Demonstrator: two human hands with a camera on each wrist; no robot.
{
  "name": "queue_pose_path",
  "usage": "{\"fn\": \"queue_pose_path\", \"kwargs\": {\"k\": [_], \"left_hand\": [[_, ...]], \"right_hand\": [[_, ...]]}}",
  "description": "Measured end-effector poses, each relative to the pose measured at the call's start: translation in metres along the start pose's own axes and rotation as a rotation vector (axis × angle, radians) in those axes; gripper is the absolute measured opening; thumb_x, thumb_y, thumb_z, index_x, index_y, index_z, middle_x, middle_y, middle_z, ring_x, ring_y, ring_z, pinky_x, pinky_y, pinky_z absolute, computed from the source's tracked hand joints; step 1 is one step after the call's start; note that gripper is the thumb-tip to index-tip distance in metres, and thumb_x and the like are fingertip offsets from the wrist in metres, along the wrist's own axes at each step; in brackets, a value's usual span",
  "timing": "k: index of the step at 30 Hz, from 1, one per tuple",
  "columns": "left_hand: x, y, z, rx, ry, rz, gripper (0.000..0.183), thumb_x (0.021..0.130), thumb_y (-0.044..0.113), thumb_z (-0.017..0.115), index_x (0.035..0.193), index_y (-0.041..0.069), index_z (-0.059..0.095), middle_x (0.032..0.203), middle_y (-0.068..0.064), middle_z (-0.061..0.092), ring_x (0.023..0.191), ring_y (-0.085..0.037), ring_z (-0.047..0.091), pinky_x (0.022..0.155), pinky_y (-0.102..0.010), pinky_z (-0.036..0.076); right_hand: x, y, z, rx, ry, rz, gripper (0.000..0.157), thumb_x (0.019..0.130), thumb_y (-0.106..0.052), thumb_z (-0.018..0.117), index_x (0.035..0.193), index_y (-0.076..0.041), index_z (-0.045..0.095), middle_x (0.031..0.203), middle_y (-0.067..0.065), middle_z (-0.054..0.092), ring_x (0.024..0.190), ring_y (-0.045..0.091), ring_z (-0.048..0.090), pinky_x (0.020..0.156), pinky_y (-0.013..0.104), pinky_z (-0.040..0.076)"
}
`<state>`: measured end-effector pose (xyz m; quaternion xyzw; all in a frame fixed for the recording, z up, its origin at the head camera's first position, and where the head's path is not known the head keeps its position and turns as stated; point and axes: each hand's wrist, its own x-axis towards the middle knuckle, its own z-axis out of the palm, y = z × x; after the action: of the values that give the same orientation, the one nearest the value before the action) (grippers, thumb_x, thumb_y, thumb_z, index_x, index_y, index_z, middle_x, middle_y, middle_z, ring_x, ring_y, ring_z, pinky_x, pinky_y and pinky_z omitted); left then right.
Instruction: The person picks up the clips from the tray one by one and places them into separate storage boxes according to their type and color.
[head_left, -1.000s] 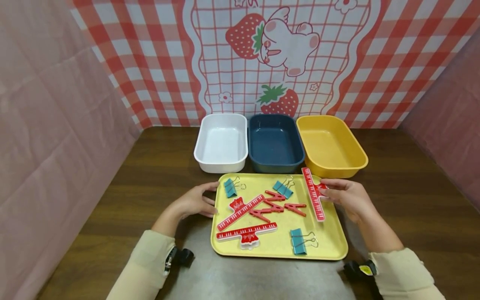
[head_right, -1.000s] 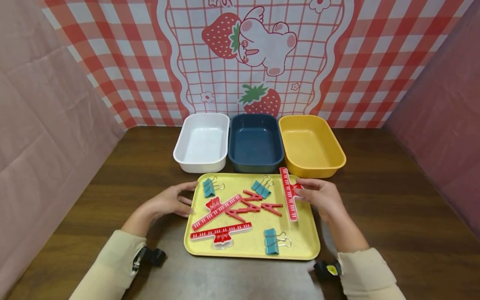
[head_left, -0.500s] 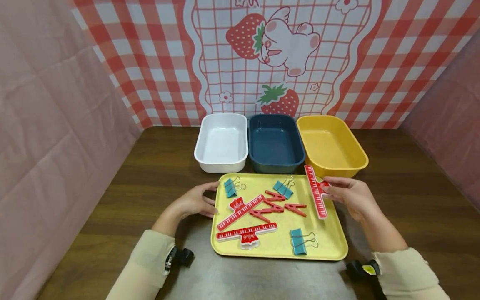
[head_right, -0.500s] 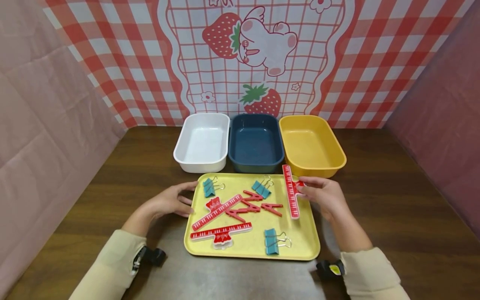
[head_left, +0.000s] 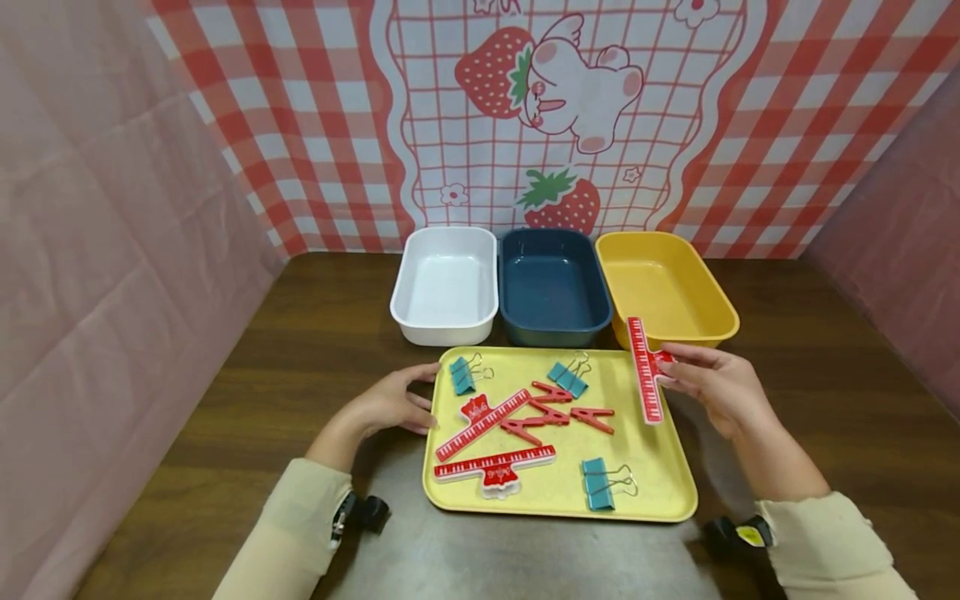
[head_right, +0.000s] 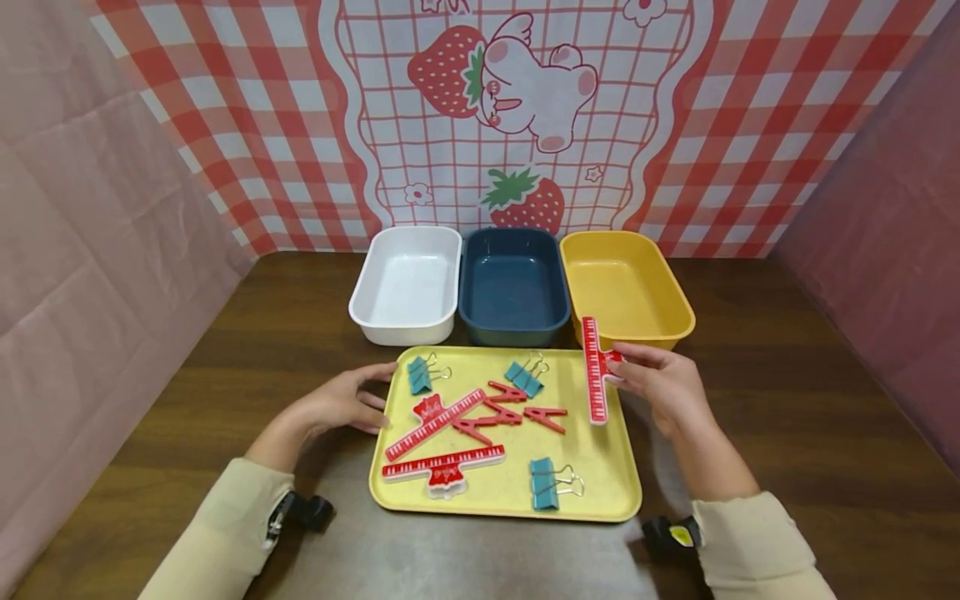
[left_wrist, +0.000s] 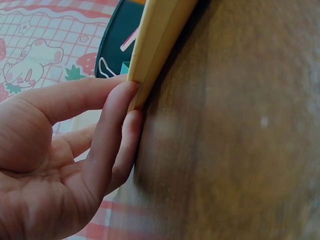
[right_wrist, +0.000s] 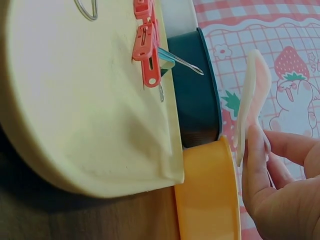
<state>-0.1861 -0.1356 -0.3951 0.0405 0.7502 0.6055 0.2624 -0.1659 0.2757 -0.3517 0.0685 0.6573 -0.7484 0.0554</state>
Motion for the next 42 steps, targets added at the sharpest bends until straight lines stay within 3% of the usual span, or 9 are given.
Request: {"fn": "queue_pose_path", "kwargs": {"k": [24, 42], "left_hand": [[-0.001, 0.002, 0.001, 0.008, 0.010, -0.009, 0.080, 0.074, -0.021, 0.063, 0.144, 0.001, 0.030, 0.138, -0.020, 0.034, 0.096, -0.028, 0.060, 0.069, -0.038, 0.058], [0.000, 0.002, 0.001, 0.004, 0.010, -0.014, 0.079, 0.074, -0.021, 0.063, 0.143, 0.002, 0.031, 0.138, -0.020, 0.035, 0.096, -0.028, 0.061, 0.069, -0.038, 0.058]], "right_hand": [[0.009, -0.004, -0.005, 0.146, 0.028, -0.038, 0.026, 0.084, 0.006, 0.062, 0.080, -0.016, 0.075, 0.080, 0.003, 0.067, 0.072, 0.013, 0.067, 0.069, 0.026, 0.056], [0.021, -0.010, -0.006, 0.165, 0.085, -0.025, 0.020, 0.084, 0.003, 0.064, 0.081, -0.013, 0.075, 0.079, 0.002, 0.066, 0.070, 0.014, 0.067, 0.067, 0.026, 0.056]]}}
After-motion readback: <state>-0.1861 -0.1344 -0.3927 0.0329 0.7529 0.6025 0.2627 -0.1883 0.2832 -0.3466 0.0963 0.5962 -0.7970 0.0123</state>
